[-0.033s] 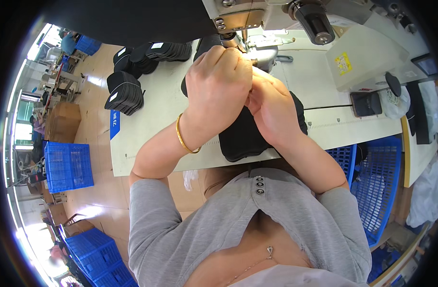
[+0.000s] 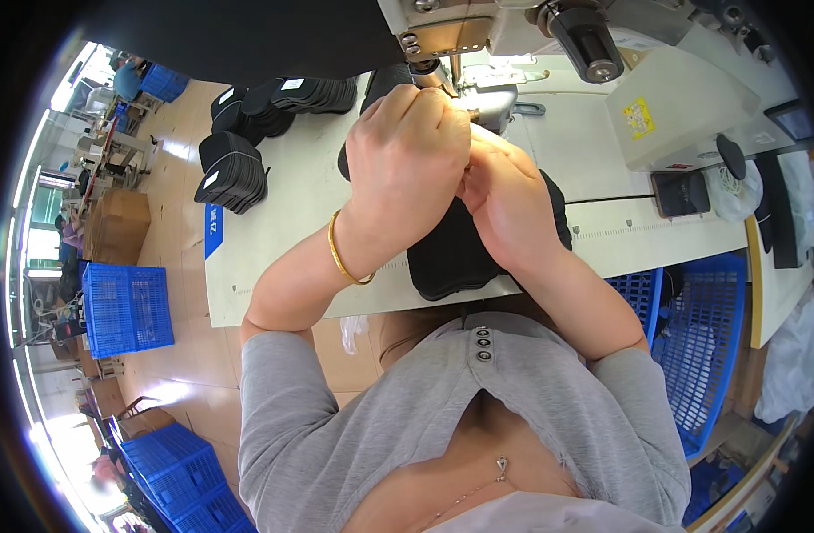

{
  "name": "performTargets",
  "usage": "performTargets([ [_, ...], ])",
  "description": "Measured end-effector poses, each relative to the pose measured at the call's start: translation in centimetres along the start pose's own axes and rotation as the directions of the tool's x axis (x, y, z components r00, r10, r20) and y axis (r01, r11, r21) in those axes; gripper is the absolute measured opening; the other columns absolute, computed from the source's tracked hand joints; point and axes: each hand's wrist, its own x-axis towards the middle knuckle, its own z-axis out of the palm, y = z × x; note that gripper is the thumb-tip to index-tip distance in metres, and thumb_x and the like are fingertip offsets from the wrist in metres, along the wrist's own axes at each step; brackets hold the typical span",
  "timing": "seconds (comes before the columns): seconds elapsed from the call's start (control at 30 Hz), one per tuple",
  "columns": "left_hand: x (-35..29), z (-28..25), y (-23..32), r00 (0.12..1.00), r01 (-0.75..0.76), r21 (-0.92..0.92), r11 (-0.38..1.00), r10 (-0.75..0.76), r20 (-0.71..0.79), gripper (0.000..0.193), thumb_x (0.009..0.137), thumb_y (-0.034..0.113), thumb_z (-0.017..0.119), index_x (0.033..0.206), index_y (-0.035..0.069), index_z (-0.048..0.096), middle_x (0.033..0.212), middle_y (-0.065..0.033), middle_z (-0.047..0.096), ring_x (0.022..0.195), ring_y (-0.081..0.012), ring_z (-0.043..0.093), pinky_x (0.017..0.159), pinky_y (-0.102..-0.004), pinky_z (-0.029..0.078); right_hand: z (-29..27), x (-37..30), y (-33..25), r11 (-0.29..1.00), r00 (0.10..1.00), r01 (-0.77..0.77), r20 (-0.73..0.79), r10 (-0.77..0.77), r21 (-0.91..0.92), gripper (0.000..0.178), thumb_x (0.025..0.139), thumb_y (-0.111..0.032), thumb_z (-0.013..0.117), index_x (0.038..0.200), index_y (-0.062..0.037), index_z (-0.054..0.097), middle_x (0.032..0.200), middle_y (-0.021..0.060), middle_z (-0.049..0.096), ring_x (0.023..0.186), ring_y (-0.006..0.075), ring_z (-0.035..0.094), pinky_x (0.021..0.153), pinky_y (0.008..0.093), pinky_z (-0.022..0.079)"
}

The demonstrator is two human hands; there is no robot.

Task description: Stitch small black shoe components using an industrial sewing machine.

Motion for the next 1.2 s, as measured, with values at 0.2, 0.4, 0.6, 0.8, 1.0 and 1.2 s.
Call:
performTargets([
  [0.2, -0.7, 0.2, -0.3, 0.997, 0.078, -0.044, 0.996, -0.079, -0.009, 0.013, 0.06, 0.004, 0.064, 0.068, 0.005, 0.054, 0.073, -0.0059, 0.051, 0.07, -0.0217, 0.055, 0.057, -0.032, 0.047, -0.5, -0.2, 0.1, 1.0, 0.999, 0.022, 0.046, -0.021, -0.019, 0.022, 0.099, -0.01, 0.044, 0.109, -0.0012, 0.061, 0.104, 0.0033, 0.062, 0.093, 0.0069, 0.058, 0.086, 0.023, 0.047],
  [0.4, -1.8, -2.5, -2.2, 0.987, 0.06, 0.077, 0.995, -0.071, 0.146, 0.037, 0.068, -0.006, 0.063, 0.103, 0.005, 0.07, 0.092, -0.0055, 0.061, 0.081, -0.0227, 0.061, 0.066, -0.032, 0.049, -0.6, -0.1, 0.8, 0.978, 0.997, 0.08, 0.024, -0.077, -0.191, 0.031, 0.101, -0.012, 0.046, 0.127, 0.0032, 0.057, 0.119, 0.008, 0.063, 0.108, 0.011, 0.06, 0.093, 0.0251, 0.047],
  [0.6, -1.5, -3.6, -1.2, 0.986, 0.041, -0.028, 0.999, -0.036, 0.162, 0.036, 0.064, 0.001, 0.066, 0.1, 0.003, 0.071, 0.087, -0.0035, 0.057, 0.076, -0.0209, 0.056, 0.062, -0.0322, 0.047, -0.5, -0.1, 0.7, 0.959, 0.991, 0.119, 0.082, -0.101, -0.258, 0.029, 0.099, -0.01, 0.053, 0.125, 0.003, 0.059, 0.109, 0.0018, 0.064, 0.096, 0.0049, 0.058, 0.086, 0.0213, 0.049],
  [0.8, -1.4, -4.1, 0.0, 0.983, 0.079, -0.047, 0.996, -0.069, 0.171, 0.032, 0.065, 0.001, 0.066, 0.096, 0.001, 0.07, 0.085, -0.0041, 0.056, 0.075, -0.0209, 0.056, 0.061, -0.0321, 0.047, -0.6, -0.3, 1.2, 0.907, 0.99, 0.14, 0.048, -0.132, -0.397, 0.014, 0.098, -0.008, 0.055, 0.097, 0.0018, 0.065, 0.075, -0.0074, 0.054, 0.067, -0.0005, 0.041, 0.055, 0.0191, 0.035],
  [1.0, -2.1, -3.9, 1.6, 0.997, 0.063, -0.119, 0.991, -0.056, 0.061, 0.028, 0.065, -0.007, 0.065, 0.092, -0.001, 0.07, 0.087, -0.0063, 0.063, 0.076, -0.0228, 0.06, 0.062, -0.0328, 0.05, -0.7, -1.5, 1.1, 0.849, 0.981, 0.191, 0.07, -0.18, -0.493, 0.013, 0.095, -0.003, 0.051, 0.086, 0.0011, 0.061, 0.069, -0.0083, 0.046, 0.065, -0.0007, 0.035, 0.052, 0.02, 0.029],
  [1.2, -1.9, -3.0, 1.7, 0.999, -0.028, -0.095, 0.995, 0.03, 0.022, 0.034, 0.059, 0.005, 0.065, 0.092, -0.004, 0.065, 0.09, -0.0077, 0.06, 0.081, -0.0215, 0.057, 0.065, -0.0317, 0.05, -0.8, -1.2, 0.7, 0.867, 0.975, 0.219, 0.062, -0.214, -0.447, 0.014, 0.095, -0.003, 0.05, 0.087, 0.0022, 0.06, 0.07, -0.0075, 0.049, 0.066, -0.0008, 0.037, 0.054, 0.0193, 0.031],
])
